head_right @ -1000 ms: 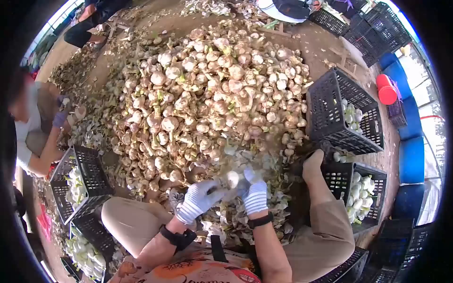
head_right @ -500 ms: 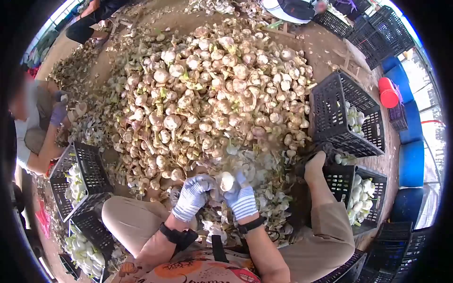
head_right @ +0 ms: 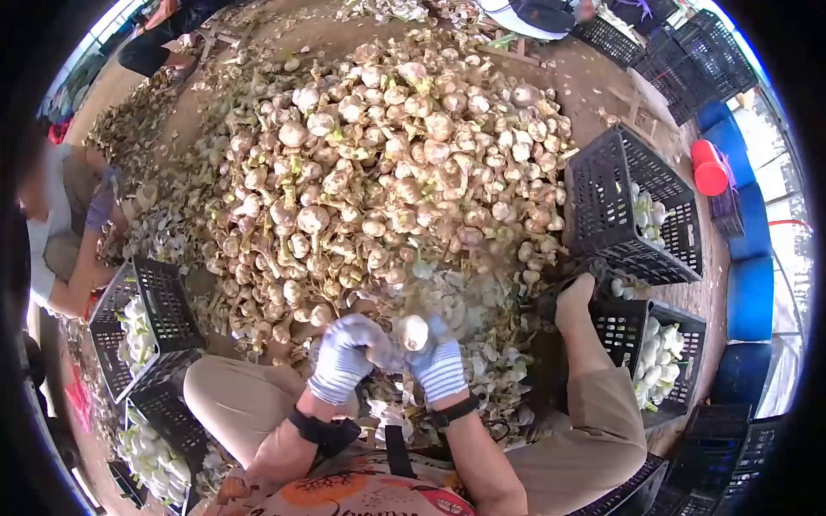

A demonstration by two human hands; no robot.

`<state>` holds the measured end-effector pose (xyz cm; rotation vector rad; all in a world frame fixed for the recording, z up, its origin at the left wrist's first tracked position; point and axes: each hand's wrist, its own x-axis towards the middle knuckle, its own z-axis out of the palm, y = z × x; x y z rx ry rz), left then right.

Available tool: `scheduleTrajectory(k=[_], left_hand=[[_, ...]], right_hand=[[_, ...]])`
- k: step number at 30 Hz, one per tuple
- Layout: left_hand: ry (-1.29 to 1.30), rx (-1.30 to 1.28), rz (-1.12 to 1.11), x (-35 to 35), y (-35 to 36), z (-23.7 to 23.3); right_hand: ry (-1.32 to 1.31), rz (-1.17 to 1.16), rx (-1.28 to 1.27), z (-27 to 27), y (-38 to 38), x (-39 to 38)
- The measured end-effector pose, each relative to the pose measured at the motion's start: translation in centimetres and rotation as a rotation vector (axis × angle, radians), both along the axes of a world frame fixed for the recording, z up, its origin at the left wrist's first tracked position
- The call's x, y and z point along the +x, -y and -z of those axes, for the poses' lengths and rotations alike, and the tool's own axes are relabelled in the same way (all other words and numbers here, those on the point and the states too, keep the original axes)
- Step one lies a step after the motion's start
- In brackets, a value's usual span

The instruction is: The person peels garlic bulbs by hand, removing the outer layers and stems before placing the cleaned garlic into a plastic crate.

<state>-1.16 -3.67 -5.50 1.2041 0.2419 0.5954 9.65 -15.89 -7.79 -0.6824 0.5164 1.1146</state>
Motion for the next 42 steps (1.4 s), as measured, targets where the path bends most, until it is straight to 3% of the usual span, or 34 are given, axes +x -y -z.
scheduleTrajectory(k=[1,3,5,6,7,9,17,20,21,22,23,25,26,27,29,30,31,33,35,36,39,40,41,42], left_hand=[[0.237,-0.896,0.156,0.0,-0.2,-0.2],[0.168,-0.886,0.058,-0.4,-0.7,0.0],[-0.396,-0.351,-0.122,-0.4,0.2,-1.1],[-0.283,-0.330,-0.182,0.4,1.8,-2.0],[-0.402,0.052,0.004,0.2,1.7,-1.2],[-0.660,0.592,0.069,0.6,1.7,-2.2],[-0.507,0.724,0.046,0.1,1.2,-0.5],[-0.368,0.105,-0.464,0.5,0.0,1.5],[-0.656,-0.320,-0.334,-0.7,-1.3,1.5],[-0.620,-0.434,-0.328,-0.6,-1.2,1.3],[-0.583,-0.548,-0.319,-0.3,-0.9,1.0],[-0.431,-1.054,-0.204,0.0,0.3,1.9],[-0.444,-0.957,-0.119,-1.0,0.5,3.4],[-0.449,-0.858,-0.095,-1.2,0.6,4.1],[-0.506,-0.703,-0.090,-1.7,0.6,4.4],[-0.570,-0.633,-0.061,-1.7,0.4,3.8],[-0.633,-0.560,-0.031,-1.6,0.1,3.0],[-0.697,-0.456,0.013,-1.2,-0.1,2.0],[-0.631,-0.533,-0.030,-0.7,-0.1,2.3],[-0.670,-0.532,-0.020,-0.3,-0.4,1.9],[-0.676,-0.517,-0.084,-0.3,-0.4,3.9],[-0.634,-0.542,-0.115,-0.4,-0.3,4.2],[-0.639,-0.544,-0.105,-0.4,-0.3,4.7],[-0.681,-0.458,-0.162,-0.3,-0.2,5.1]], right_hand=[[-0.002,-0.001,0.001,0.4,0.2,0.0],[-0.026,-0.009,0.021,0.6,0.2,0.3],[-0.013,0.012,-0.089,0.6,0.1,0.4],[0.009,0.004,-0.058,0.6,0.2,0.5],[0.030,-0.004,-0.030,0.5,0.3,0.5],[0.070,-0.005,-0.025,0.5,0.4,0.4],[0.009,-0.029,-0.116,0.0,0.4,0.2],[0.052,0.006,-0.177,-1.9,-0.5,-0.5],[0.098,0.047,-0.213,-2.0,-0.7,-0.5],[0.189,-0.029,-0.137,-1.3,0.2,-0.1],[0.340,-0.191,-0.229,-1.9,0.0,0.4],[0.743,-0.429,-0.261,-0.6,0.2,0.5],[0.575,-0.493,-0.071,-0.7,0.2,1.2],[0.571,-0.494,-0.072,1.0,-0.3,1.9],[0.835,-0.517,-0.464,5.6,-2.4,3.7],[0.975,-0.546,-0.515,5.1,-4.2,4.1],[1.311,-0.597,-0.610,9.3,-5.3,4.7],[1.620,-0.976,-0.873,8.1,-8.3,4.8],[1.799,-1.173,-0.932,10.8,-9.6,4.8],[1.918,-1.101,-0.938,11.7,-9.9,4.7],[1.713,-1.293,-0.895,12.8,-10.9,6.1],[1.641,-1.137,-0.811,12.8,-10.4,6.2],[1.633,-1.135,-0.820,12.7,-9.5,6.0],[1.436,-0.911,-0.666,12.5,-8.4,5.5]])
